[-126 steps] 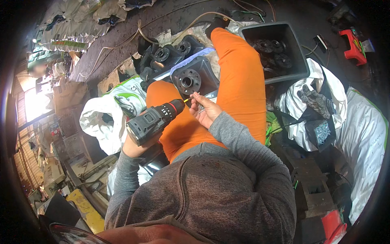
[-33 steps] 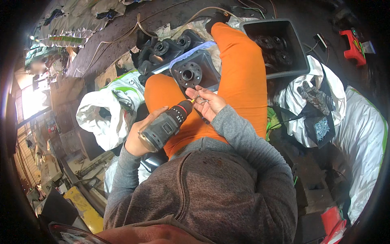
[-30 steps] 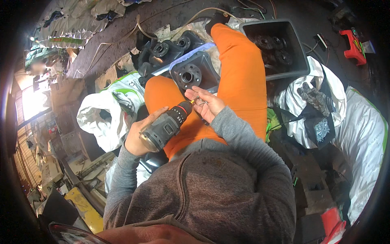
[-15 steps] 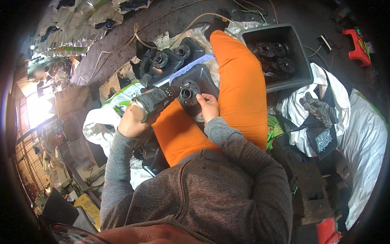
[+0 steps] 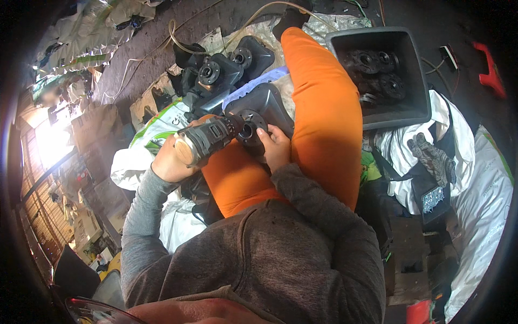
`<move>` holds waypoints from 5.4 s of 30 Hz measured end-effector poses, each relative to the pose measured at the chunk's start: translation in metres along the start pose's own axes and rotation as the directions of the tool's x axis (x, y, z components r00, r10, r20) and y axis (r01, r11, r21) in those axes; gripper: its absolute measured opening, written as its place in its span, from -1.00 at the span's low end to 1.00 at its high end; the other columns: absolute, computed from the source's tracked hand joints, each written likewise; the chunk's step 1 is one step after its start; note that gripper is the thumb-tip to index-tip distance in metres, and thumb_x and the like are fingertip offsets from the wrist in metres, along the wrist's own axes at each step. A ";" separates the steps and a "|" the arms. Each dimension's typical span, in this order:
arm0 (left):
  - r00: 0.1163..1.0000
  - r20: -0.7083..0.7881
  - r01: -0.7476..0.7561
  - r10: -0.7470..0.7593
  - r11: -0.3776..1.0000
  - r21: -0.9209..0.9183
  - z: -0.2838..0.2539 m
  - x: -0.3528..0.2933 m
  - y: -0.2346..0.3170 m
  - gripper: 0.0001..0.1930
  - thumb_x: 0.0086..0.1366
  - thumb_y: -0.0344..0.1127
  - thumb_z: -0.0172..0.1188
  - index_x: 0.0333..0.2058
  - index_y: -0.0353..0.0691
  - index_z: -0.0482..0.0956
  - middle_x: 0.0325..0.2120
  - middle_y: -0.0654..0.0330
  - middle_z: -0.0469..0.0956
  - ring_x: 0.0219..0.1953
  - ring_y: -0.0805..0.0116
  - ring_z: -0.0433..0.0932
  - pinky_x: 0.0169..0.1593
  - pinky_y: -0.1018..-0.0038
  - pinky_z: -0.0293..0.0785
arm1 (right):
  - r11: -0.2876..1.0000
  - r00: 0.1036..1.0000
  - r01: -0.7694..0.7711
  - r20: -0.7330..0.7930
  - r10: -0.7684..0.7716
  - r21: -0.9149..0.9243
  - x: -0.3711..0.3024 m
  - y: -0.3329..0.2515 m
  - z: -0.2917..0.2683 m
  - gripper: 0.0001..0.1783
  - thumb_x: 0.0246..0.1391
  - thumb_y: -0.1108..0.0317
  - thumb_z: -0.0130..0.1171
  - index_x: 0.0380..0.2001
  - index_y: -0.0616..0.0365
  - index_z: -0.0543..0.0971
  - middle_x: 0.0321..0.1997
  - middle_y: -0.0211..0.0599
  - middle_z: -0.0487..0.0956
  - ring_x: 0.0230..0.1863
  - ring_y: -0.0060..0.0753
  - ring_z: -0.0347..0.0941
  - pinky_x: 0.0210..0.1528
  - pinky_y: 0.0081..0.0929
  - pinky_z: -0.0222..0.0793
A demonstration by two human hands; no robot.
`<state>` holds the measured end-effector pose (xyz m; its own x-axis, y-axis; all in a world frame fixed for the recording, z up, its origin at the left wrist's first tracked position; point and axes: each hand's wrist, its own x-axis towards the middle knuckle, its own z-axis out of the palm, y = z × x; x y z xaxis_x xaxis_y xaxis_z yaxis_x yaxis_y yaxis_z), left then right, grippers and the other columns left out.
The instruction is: The person sits on the floor and uses a cordless drill to fasten screws into a metal housing component resting on their lap. They repeatedly pick up screws, align them, and drive them in, then place the assembled part into a nearby bin.
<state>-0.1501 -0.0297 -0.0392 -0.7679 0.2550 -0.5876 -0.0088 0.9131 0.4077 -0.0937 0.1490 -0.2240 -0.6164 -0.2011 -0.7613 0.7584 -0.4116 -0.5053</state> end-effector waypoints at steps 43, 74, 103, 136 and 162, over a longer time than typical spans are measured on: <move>0.628 -0.540 0.446 -0.561 0.827 -0.341 0.109 -0.344 -0.053 -0.64 0.13 -0.10 0.27 -0.25 -0.30 0.61 -0.47 -0.03 0.62 -0.38 0.08 0.62 -0.23 0.25 0.50 | 0.880 0.767 0.160 0.618 0.174 -0.447 -0.102 0.013 0.086 -0.46 0.25 0.14 0.03 0.17 0.24 0.32 -0.66 -0.67 -0.02 -0.71 -0.79 -0.10 -0.72 -0.72 -0.14; 0.393 -0.704 0.665 -0.592 0.711 -0.227 0.118 -0.322 -0.338 -0.57 0.31 -0.15 0.02 0.04 -0.31 0.46 -0.14 -0.21 0.53 -0.16 -0.14 0.53 -0.10 0.22 0.41 | 0.945 0.823 0.250 -0.468 -0.322 -0.210 -0.068 -0.139 -0.210 -0.64 0.12 0.26 0.02 -0.03 0.03 0.57 -0.66 -0.57 0.21 -0.69 -0.61 0.08 -0.56 -0.60 0.12; 0.943 0.091 -0.328 0.320 0.854 0.405 0.217 0.011 -0.048 -0.30 0.18 -0.22 0.16 0.30 0.19 0.14 -0.32 0.14 0.54 -0.23 0.15 0.51 -0.21 0.28 0.48 | 0.522 0.836 0.424 0.098 -0.540 -0.740 0.036 -0.240 -0.184 -0.60 0.07 0.02 0.23 -0.29 0.19 0.62 -0.59 -0.45 0.52 -0.66 -0.58 0.36 -0.63 -0.56 0.22; 0.751 -0.660 -0.373 0.009 0.830 -0.414 0.113 -0.173 0.006 -0.55 0.07 -0.39 0.33 -0.01 -0.23 0.52 0.08 0.00 0.43 0.10 0.14 0.44 0.15 0.36 0.36 | 0.907 0.786 -0.315 0.612 0.085 0.279 -0.054 -0.042 -0.034 -0.54 0.28 0.45 -0.14 0.24 0.15 0.23 0.25 -0.22 0.35 0.27 -0.27 0.28 0.20 -0.24 0.37; 0.924 -0.364 -0.148 0.114 0.987 -0.067 0.119 -0.156 0.030 -0.31 0.05 -0.24 0.30 0.20 -0.04 0.31 -0.14 0.12 0.58 -0.24 0.11 0.62 -0.23 0.38 0.57 | 0.904 0.922 -0.320 0.314 0.228 0.283 -0.077 -0.024 -0.012 -0.72 0.27 0.39 -0.03 0.02 0.20 0.39 0.07 -0.19 0.51 0.09 -0.34 0.47 0.03 -0.35 0.53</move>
<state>0.0461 -0.0039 -0.0186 -0.9439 0.2244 -0.2423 0.0625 0.8418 0.5361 -0.0621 0.1852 -0.1582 -0.4616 -0.5580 -0.6896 0.8230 -0.5596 -0.0981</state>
